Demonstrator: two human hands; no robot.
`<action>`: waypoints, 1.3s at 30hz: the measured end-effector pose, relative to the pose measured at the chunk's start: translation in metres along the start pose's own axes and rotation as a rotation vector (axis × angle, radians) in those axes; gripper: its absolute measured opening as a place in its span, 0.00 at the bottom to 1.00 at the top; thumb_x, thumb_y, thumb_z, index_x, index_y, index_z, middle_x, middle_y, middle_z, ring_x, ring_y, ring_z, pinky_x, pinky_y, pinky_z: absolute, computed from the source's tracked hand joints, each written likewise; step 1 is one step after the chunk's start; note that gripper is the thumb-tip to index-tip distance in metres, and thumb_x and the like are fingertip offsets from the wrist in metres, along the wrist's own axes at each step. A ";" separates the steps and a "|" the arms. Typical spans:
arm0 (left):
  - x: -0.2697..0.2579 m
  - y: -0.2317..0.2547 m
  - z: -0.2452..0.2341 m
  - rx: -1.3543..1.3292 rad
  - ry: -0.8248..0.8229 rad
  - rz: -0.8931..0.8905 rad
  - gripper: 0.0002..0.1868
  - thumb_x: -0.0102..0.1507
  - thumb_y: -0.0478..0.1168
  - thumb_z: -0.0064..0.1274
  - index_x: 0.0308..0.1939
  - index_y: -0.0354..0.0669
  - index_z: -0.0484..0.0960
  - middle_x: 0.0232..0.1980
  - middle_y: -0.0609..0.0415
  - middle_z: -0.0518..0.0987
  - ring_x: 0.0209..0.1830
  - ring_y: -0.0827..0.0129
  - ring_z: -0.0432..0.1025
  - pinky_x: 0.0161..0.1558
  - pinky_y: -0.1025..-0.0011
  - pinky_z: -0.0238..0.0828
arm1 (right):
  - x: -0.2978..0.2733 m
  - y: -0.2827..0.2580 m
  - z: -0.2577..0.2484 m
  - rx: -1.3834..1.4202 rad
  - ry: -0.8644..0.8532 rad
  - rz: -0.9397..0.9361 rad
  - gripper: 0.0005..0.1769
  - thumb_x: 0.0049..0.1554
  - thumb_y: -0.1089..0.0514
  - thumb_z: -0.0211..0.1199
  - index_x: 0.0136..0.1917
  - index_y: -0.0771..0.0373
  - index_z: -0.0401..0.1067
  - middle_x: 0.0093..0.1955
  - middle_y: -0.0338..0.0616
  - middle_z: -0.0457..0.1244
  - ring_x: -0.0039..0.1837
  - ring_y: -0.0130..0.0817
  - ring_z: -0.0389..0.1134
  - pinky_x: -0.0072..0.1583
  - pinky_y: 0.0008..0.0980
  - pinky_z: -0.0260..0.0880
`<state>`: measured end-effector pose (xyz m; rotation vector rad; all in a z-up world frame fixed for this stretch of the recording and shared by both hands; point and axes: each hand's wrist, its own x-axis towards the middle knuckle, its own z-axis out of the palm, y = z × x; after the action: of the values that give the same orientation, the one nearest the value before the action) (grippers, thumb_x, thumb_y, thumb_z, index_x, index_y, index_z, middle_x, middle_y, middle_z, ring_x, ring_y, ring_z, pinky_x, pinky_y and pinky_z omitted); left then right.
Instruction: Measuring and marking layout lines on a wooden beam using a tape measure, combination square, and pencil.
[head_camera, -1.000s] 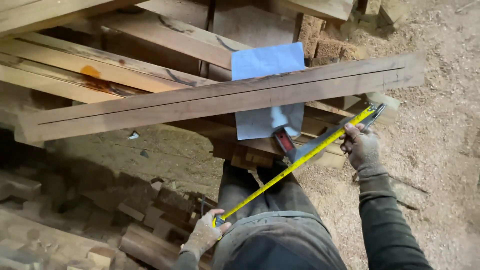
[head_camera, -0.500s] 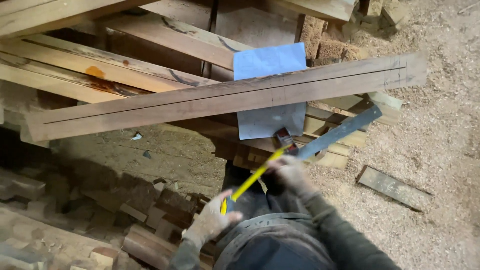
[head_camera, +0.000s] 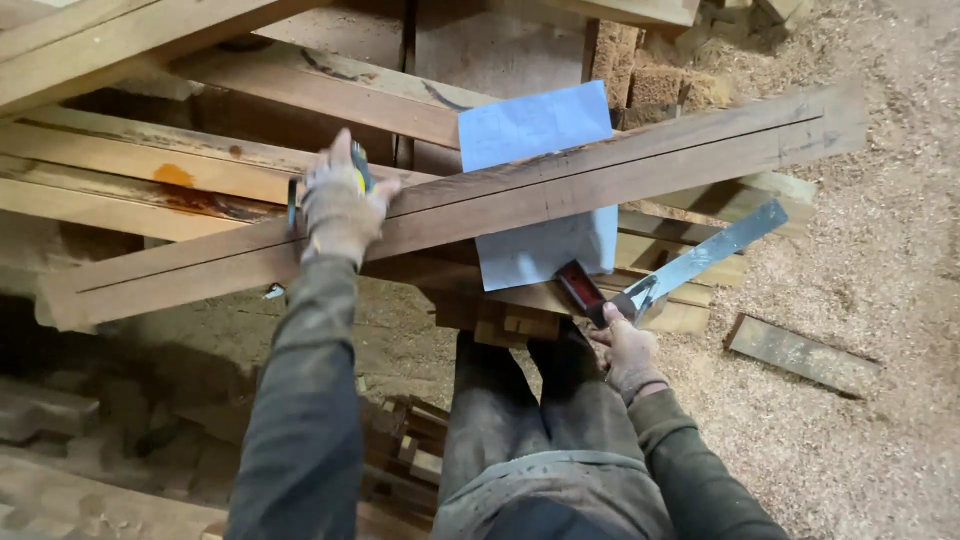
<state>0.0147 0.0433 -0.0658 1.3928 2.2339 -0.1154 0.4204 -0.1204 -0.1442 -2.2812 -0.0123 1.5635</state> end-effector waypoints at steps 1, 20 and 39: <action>0.019 -0.003 0.005 0.054 0.090 0.057 0.52 0.59 0.61 0.67 0.80 0.59 0.53 0.72 0.40 0.66 0.73 0.42 0.59 0.70 0.46 0.57 | 0.013 0.009 0.001 0.071 0.023 -0.011 0.19 0.59 0.42 0.66 0.48 0.60 0.70 0.36 0.54 0.69 0.20 0.23 0.47 0.24 0.27 0.50; -0.022 0.049 -0.003 0.078 0.519 0.740 0.46 0.67 0.76 0.28 0.62 0.36 0.72 0.63 0.37 0.70 0.69 0.44 0.60 0.66 0.49 0.57 | -0.122 0.008 -0.077 0.178 0.050 -0.144 0.08 0.66 0.61 0.56 0.59 0.63 0.65 0.40 0.45 0.56 0.37 0.31 0.57 0.40 0.30 0.62; -0.066 0.098 0.078 0.442 -0.081 1.028 0.56 0.59 0.75 0.53 0.83 0.66 0.42 0.86 0.50 0.38 0.85 0.45 0.34 0.78 0.37 0.29 | -0.026 -0.074 0.087 0.191 -0.336 -0.583 0.11 0.56 0.66 0.69 0.53 0.70 0.75 0.36 0.52 0.64 0.20 0.35 0.63 0.22 0.28 0.60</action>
<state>0.1511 0.0104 -0.0851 2.5305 1.2217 -0.3021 0.3464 -0.0316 -0.1255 -1.6399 -0.5397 1.5172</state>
